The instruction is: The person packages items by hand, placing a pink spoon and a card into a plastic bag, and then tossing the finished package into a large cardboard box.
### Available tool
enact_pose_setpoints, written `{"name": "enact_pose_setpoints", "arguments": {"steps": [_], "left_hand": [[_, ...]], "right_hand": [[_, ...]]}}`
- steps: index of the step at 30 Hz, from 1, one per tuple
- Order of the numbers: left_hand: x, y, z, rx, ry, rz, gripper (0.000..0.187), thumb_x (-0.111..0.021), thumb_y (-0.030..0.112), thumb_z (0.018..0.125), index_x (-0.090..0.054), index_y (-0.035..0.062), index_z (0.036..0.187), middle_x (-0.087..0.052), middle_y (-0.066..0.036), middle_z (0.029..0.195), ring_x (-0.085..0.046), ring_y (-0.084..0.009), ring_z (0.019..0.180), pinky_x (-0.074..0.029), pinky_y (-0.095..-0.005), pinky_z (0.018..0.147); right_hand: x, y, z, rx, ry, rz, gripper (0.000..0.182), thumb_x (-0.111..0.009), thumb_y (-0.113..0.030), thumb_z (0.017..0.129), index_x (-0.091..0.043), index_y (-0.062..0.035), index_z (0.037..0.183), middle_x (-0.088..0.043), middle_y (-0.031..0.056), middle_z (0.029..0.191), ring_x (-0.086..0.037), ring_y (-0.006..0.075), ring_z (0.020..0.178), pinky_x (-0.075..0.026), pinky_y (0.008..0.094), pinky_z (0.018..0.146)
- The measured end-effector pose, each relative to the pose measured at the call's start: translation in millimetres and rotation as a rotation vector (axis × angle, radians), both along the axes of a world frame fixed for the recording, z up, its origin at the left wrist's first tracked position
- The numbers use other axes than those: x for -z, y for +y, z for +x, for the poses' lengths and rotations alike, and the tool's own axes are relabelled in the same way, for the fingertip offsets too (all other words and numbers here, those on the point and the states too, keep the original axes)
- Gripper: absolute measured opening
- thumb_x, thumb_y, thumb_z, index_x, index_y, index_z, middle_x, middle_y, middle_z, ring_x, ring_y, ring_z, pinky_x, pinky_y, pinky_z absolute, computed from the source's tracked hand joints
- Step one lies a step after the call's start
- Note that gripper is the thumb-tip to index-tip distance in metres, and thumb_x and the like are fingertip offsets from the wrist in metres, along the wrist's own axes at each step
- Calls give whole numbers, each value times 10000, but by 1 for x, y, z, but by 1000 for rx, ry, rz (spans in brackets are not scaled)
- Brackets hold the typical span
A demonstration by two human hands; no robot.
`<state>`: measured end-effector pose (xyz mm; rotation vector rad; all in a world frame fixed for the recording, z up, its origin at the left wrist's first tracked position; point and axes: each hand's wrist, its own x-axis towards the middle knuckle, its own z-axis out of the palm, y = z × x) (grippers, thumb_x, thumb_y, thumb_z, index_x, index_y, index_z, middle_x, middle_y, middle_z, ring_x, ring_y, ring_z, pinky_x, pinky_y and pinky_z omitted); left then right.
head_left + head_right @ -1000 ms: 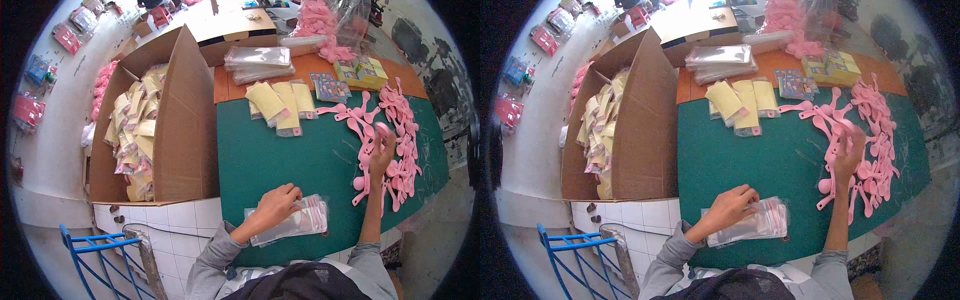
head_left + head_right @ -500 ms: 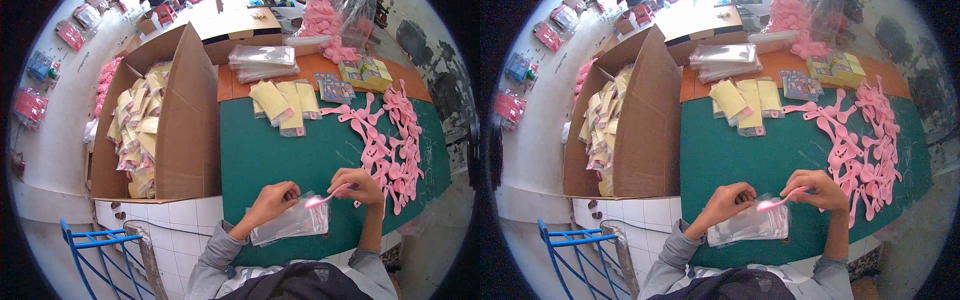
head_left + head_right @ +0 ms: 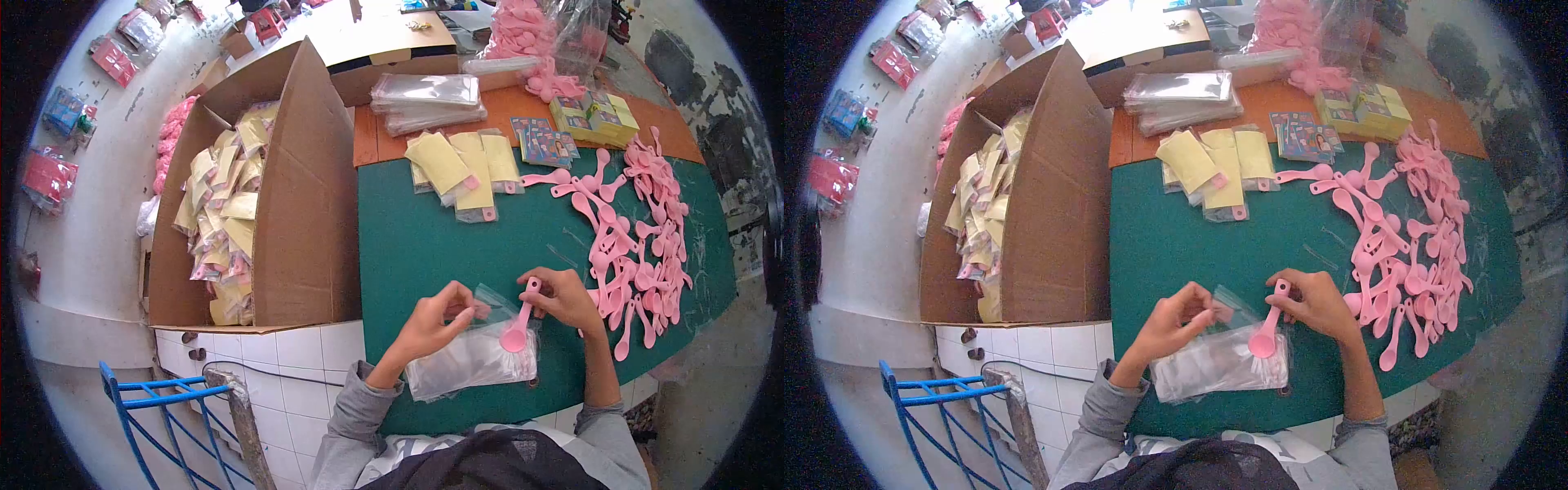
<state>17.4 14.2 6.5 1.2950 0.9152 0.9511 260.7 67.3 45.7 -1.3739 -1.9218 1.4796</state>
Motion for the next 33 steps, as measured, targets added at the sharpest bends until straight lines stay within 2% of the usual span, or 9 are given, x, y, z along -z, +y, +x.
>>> {"name": "enact_pose_setpoints", "arguments": {"steps": [2, 9, 14, 21, 24, 27, 28, 32, 33], "left_hand": [[0, 1, -7, 35, -234, -209, 185, -574, 29, 871, -430, 8, 985, -648, -119, 878, -638, -152, 851, -524, -274, 743], [-4, 3, -4, 14, -108, -271, 355, -673, 48, 814, -439, 32, 1079, -662, -108, 851, -640, -142, 820, -516, -261, 726], [-5, 3, -1, -25, 21, -284, 357, -663, 46, 818, -469, 24, 1116, -668, -115, 900, -644, -139, 821, -519, -250, 712], [6, 1, 9, -67, -170, -323, 297, -617, 66, 852, -508, 31, 1126, -656, -130, 1008, -634, -145, 887, -524, -253, 710], [-10, 1, 14, -123, -371, -389, 298, -596, 63, 868, -504, 25, 1148, -644, -146, 1047, -626, -165, 938, -530, -268, 757], [-24, 5, 15, -206, -464, -324, 294, -574, 51, 879, -501, 16, 1161, -639, -157, 1048, -624, -191, 962, -533, -280, 785], [-29, 7, 13, -227, -424, -277, 292, -561, 36, 881, -497, 12, 1165, -637, -166, 1042, -627, -205, 960, -536, -286, 786], [-43, 9, 4, -323, -309, 5, 253, -542, 8, 883, -503, -18, 1131, -635, -190, 1022, -646, -248, 919, -558, -321, 768], [-45, 10, 1, -334, -316, 64, 241, -539, 3, 883, -503, -25, 1120, -634, -192, 1022, -650, -255, 905, -563, -334, 763]], "right_hand": [[1, 0, 0, 42, 30, 76, 189, -605, -54, 849, -595, 25, 1019, -607, 44, 678, -598, 78, 577, -497, 212, 515], [-3, -12, -14, 504, 463, 220, 284, -594, -15, 854, -441, -9, 1093, -596, 70, 719, -603, 112, 585, -494, 219, 500], [-3, -20, -22, 495, 471, 283, 289, -608, -9, 845, -366, -42, 998, -610, 90, 724, -605, 119, 575, -490, 215, 493], [6, -26, -30, 447, 398, 283, 308, -643, -33, 828, -366, -35, 966, -614, 96, 721, -603, 110, 569, -477, 209, 474], [14, -29, -28, 383, 352, 432, 316, -697, -82, 798, -423, -31, 948, -620, 104, 746, -561, 94, 535, -446, 217, 457], [3, -26, -32, 26, 211, 722, 331, -724, -196, 783, -516, -28, 978, -617, 85, 758, -514, 125, 535, -431, 252, 473], [-10, -27, -40, 14, 259, 631, 407, -631, -423, 821, -627, -40, 959, -587, 101, 880, -512, 189, 706, -450, 319, 609], [-29, 11, -44, -373, 300, 602, 659, -372, -648, 854, -711, -84, 842, -467, 134, 1152, -430, 243, 1041, -394, 384, 847], [-26, 35, -40, -339, 437, 587, 619, -377, -619, 873, -707, -96, 873, -486, 126, 1138, -442, 241, 1050, -398, 381, 851]]}}
